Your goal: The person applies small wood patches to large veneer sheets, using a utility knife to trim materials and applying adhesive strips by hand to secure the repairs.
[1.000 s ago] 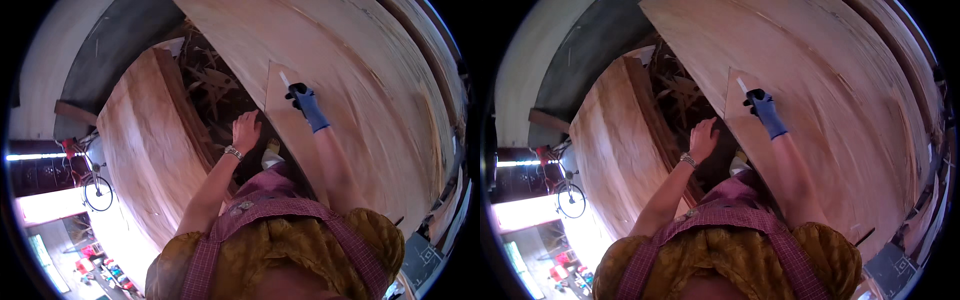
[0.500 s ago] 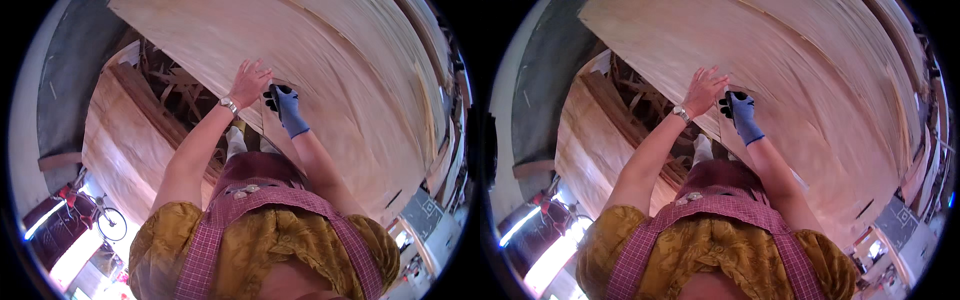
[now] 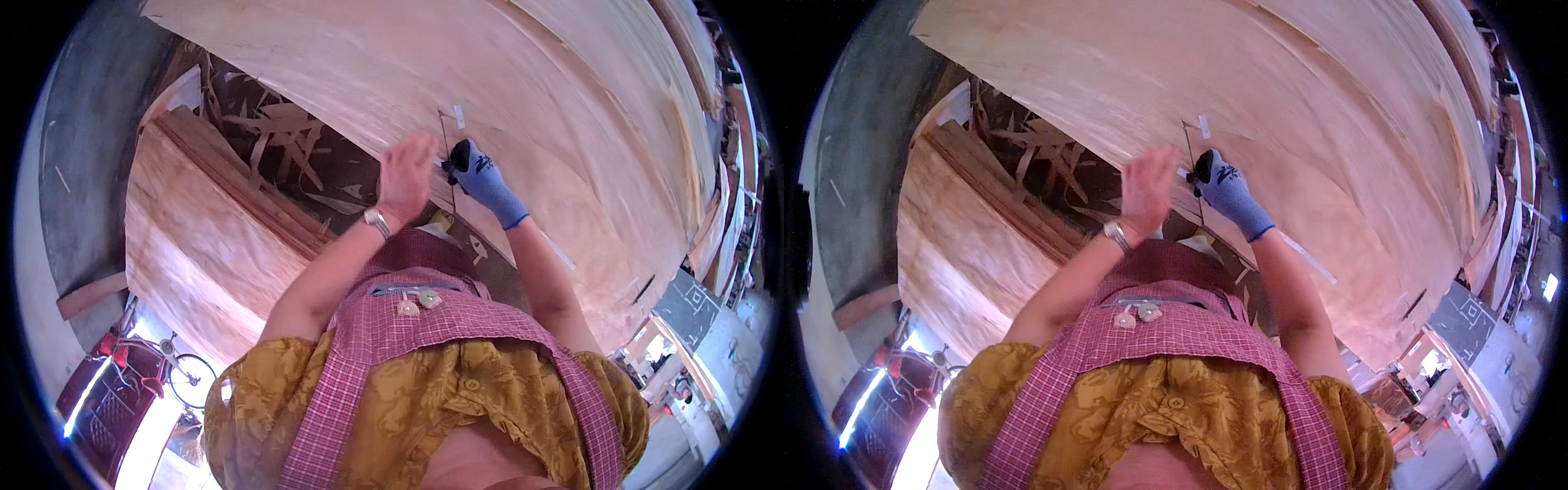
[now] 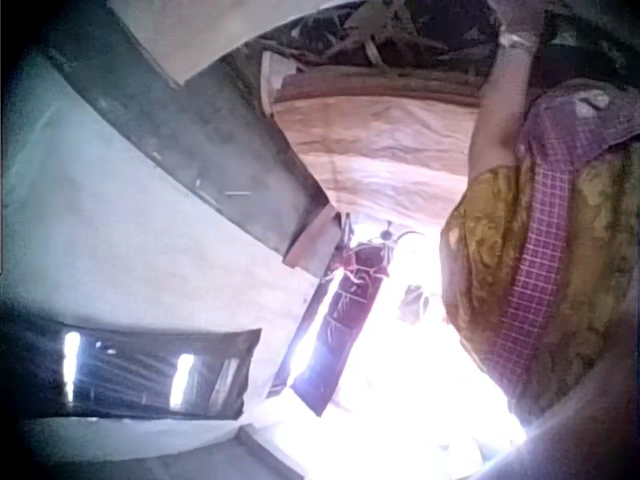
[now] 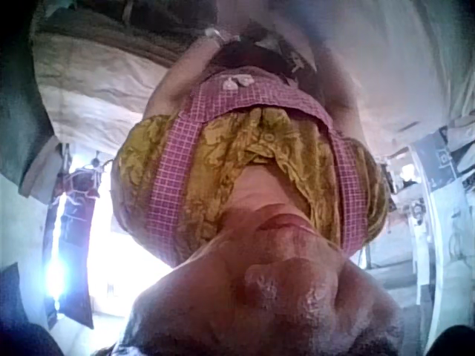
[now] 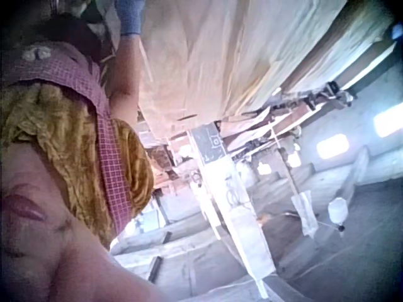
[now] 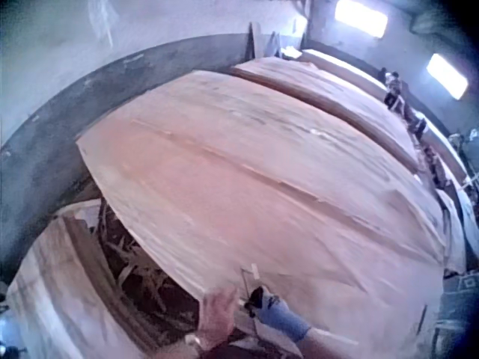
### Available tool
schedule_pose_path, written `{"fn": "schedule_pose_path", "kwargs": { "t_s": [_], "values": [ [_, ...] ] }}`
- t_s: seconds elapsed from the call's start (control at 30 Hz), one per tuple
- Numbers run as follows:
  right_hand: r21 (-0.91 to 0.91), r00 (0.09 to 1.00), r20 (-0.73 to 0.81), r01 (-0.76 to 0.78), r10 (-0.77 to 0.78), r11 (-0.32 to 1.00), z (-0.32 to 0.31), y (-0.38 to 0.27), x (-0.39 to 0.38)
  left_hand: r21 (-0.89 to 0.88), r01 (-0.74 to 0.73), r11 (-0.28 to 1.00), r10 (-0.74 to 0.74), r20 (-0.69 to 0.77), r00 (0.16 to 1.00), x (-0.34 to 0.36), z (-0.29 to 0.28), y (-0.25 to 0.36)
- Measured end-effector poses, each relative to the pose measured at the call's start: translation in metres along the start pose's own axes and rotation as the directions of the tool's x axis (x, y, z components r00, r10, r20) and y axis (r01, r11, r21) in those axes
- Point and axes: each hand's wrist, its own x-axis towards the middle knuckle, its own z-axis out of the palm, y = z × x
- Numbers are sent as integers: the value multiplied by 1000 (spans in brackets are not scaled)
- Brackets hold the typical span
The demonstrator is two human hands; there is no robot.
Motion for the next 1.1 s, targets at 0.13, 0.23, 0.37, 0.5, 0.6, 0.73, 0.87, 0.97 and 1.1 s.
{"fn": "schedule_pose_path", "kwargs": {
  "t_s": [0.13, 0.23, 0.37, 0.5, 0.6, 0.73, 0.87, 0.97, 1.1],
  "values": [
    [-47, 997, -67, -31, 28, 998, 9, 15, 10, 185, -106, 977, 81, 139, 987, -39, 28, 9],
    [-14, 996, -90, -26, 25, 1000, 11, 18, 12, 113, -79, 991, 72, 60, 996, -39, 35, 10],
    [-301, 974, -218, -4, -65, 954, 3, 17, -5, 195, -85, 977, 68, 91, 994, -35, 31, 15],
    [-132, 992, -124, -44, 27, 990, -17, 24, -45, 343, -122, 932, 91, 105, 990, -41, 38, 24],
    [236, 979, -43, -186, 202, 954, -18, 28, -76, 366, -128, 922, 88, 123, 988, -37, 39, 25],
    [312, 994, -67, -67, 92, 948, -10, 37, -90, 310, -141, 940, 98, 151, 984, -27, 16, 23],
    [206, 992, 105, -87, 67, 975, 4, 55, -76, -53, 131, 990, -119, 177, 977, -49, 1, 37],
    [104, 999, 47, -12, 8, 995, 10, 68, -74, 138, -81, 987, 33, 321, 947, -90, 28, 66],
    [-466, 989, -76, 79, -129, 881, -12, 77, -77, 235, -88, 968, 46, 180, 983, -114, 58, 69]
  ]
}}
